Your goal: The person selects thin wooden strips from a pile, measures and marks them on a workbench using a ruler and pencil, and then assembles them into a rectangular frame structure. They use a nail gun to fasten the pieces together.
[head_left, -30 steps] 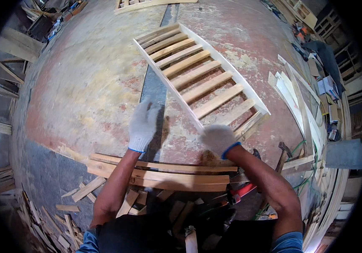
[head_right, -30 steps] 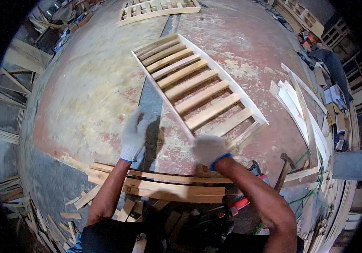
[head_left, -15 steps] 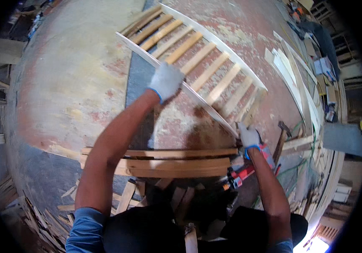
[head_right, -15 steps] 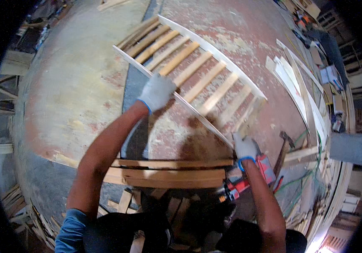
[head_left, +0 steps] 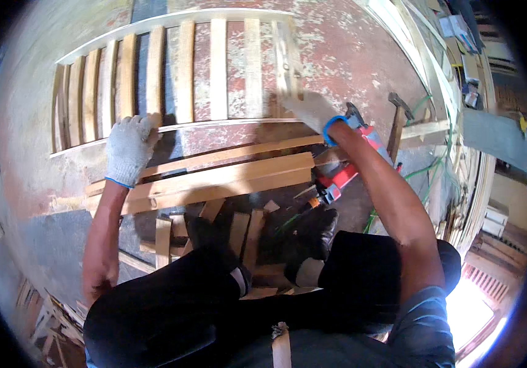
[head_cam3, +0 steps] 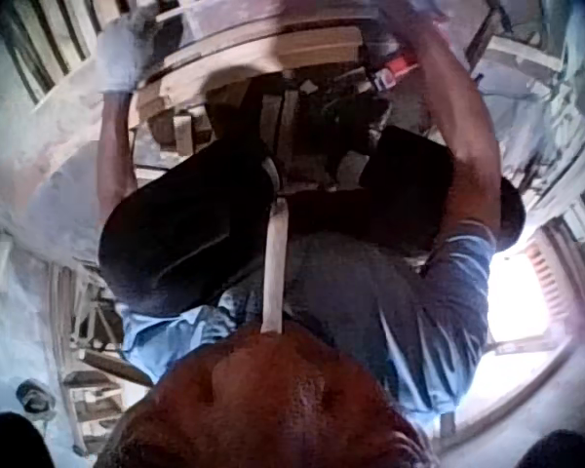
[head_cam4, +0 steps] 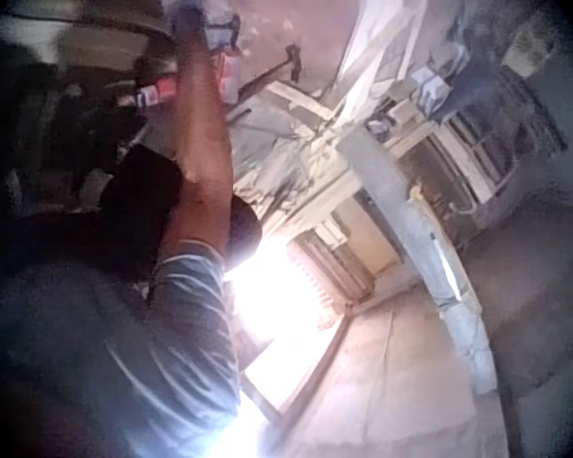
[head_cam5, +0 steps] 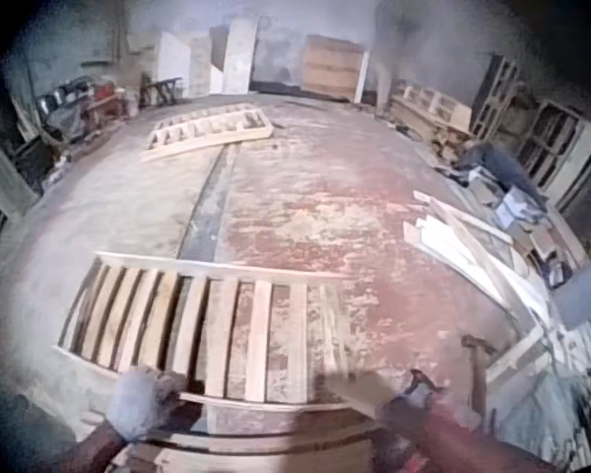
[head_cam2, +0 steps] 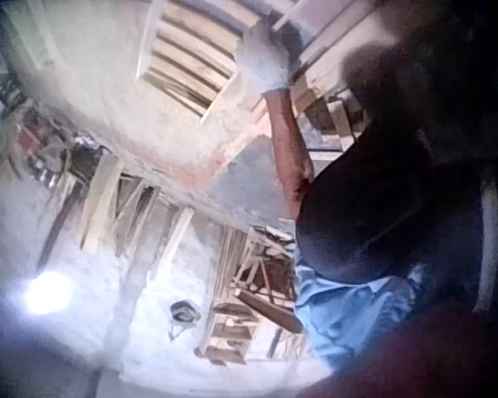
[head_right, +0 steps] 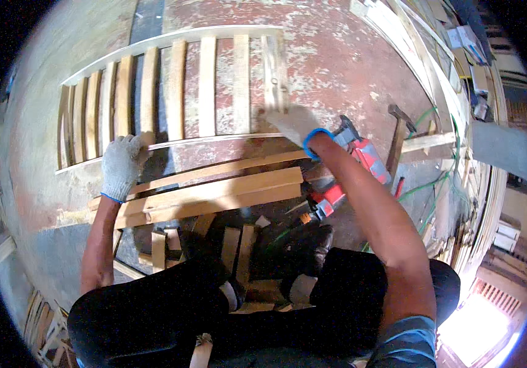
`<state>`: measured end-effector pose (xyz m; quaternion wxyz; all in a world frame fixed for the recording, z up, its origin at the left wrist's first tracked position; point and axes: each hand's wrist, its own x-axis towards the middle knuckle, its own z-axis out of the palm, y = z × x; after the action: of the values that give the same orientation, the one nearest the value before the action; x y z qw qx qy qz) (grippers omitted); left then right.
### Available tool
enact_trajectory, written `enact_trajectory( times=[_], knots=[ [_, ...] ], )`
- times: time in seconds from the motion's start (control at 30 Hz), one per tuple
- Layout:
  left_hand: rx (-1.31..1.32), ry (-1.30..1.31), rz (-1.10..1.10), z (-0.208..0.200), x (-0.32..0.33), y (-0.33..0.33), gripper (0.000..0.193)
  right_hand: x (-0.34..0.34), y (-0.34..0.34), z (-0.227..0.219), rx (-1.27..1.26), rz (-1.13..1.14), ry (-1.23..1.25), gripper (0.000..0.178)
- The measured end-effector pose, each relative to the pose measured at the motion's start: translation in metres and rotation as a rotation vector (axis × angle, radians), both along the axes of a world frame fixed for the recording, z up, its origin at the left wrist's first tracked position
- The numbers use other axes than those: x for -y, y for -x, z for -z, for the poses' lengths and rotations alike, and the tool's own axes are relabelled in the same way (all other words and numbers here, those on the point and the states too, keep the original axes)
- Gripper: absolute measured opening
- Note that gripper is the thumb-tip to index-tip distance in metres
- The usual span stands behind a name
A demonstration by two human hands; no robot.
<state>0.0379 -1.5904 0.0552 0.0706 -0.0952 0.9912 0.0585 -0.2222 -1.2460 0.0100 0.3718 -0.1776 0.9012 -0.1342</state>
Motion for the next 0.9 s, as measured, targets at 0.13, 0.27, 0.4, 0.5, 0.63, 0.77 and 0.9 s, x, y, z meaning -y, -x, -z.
enact_trajectory(
  times=[0.13, 0.27, 0.4, 0.5, 0.63, 0.77, 0.9],
  knots=[
    [-0.294, -0.059, -0.018, -0.021, -0.032, -0.011, 0.017, -0.038, -0.004, -0.021, 0.130, -0.108, 0.212, 0.067],
    [-0.087, -0.350, 0.064, -0.021, -0.078, -0.037, 0.031, -0.057, -0.028, -0.033, -0.116, -0.512, 0.058, 0.060],
    [0.051, -0.423, -0.109, 0.035, -0.064, -0.061, 0.034, -0.058, -0.045, -0.038, -0.176, -0.606, -0.010, 0.052],
    [0.172, -0.812, -0.293, 0.016, -0.043, -0.049, 0.027, -0.065, -0.043, -0.026, -0.121, -0.476, 0.090, 0.051],
    [0.029, -0.689, -0.236, 0.011, -0.020, -0.049, 0.026, -0.047, -0.031, -0.033, 0.050, -0.376, 0.118, 0.052],
    [-0.182, -0.413, -0.127, -0.004, -0.060, -0.063, 0.036, -0.056, -0.055, -0.034, -0.393, -0.584, 0.075, 0.041],
    [-0.192, -0.416, 0.051, 0.027, -0.105, -0.100, 0.047, -0.042, -0.076, -0.058, -0.414, -0.831, -0.053, 0.029]
  ],
)
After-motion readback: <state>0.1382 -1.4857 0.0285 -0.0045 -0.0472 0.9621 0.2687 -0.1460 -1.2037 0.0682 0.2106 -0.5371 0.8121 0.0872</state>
